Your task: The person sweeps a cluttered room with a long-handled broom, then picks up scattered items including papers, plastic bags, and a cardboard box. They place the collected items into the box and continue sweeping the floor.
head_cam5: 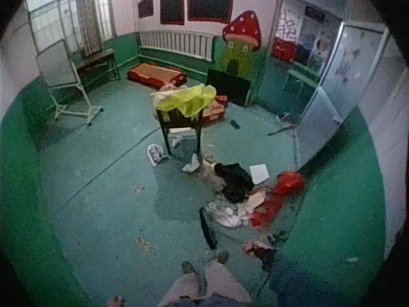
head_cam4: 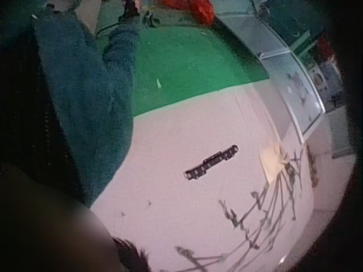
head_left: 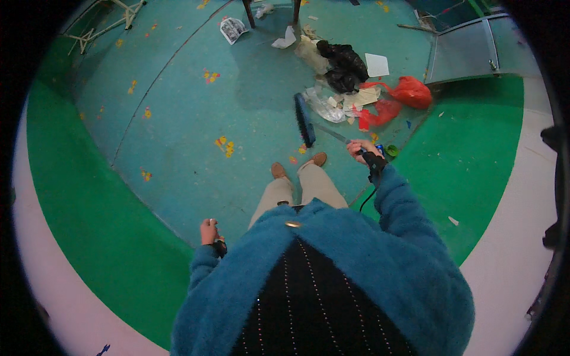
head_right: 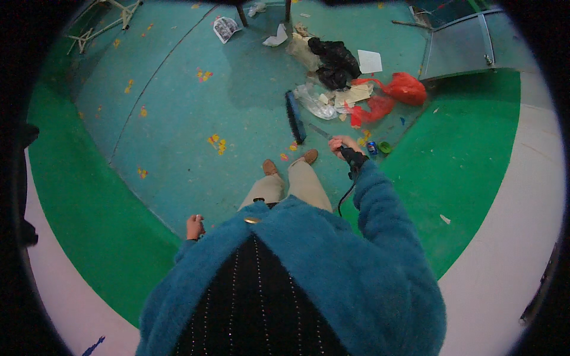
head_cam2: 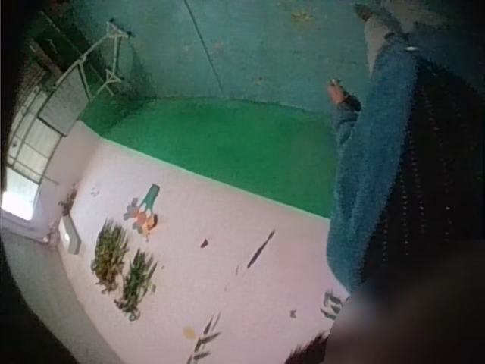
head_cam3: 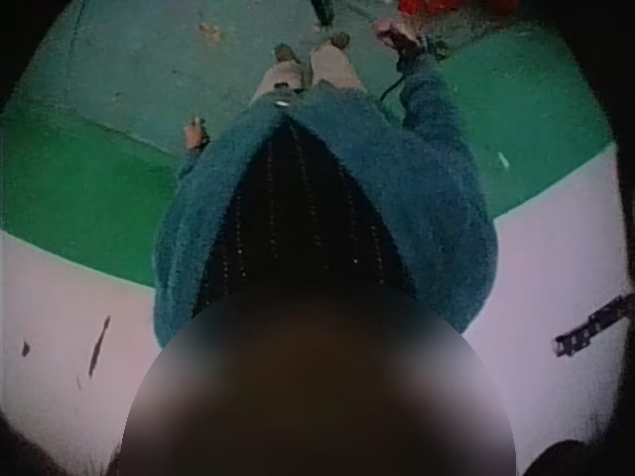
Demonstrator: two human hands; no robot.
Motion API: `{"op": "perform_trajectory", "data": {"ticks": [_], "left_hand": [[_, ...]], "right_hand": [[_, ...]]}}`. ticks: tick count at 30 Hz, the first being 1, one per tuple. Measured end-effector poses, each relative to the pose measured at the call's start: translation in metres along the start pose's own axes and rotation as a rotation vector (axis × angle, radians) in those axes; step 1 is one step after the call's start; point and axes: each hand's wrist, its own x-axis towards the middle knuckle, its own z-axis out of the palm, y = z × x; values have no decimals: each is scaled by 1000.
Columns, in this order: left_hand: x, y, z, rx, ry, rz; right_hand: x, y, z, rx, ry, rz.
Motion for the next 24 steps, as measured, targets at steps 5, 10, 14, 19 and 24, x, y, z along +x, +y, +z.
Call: {"op": "perform_trajectory", "data": {"ticks": [5, 10, 14, 19, 24], "left_hand": [[1, 7, 4, 7, -59, 19], [3, 2, -1, -44, -43, 8], [8, -15, -3, 4, -41, 70], [11, -12, 0, 13, -63, -19], [-7, 20, 13, -61, -25, -14]], "right_hand": [[1, 27, 6, -170, 50, -141], [3, 82, 5, -371, 84, -154], [6, 110, 18, -212, -38, 113], [43, 134, 54, -368, -79, 221], [100, 141, 104, -563, -232, 475]]}}
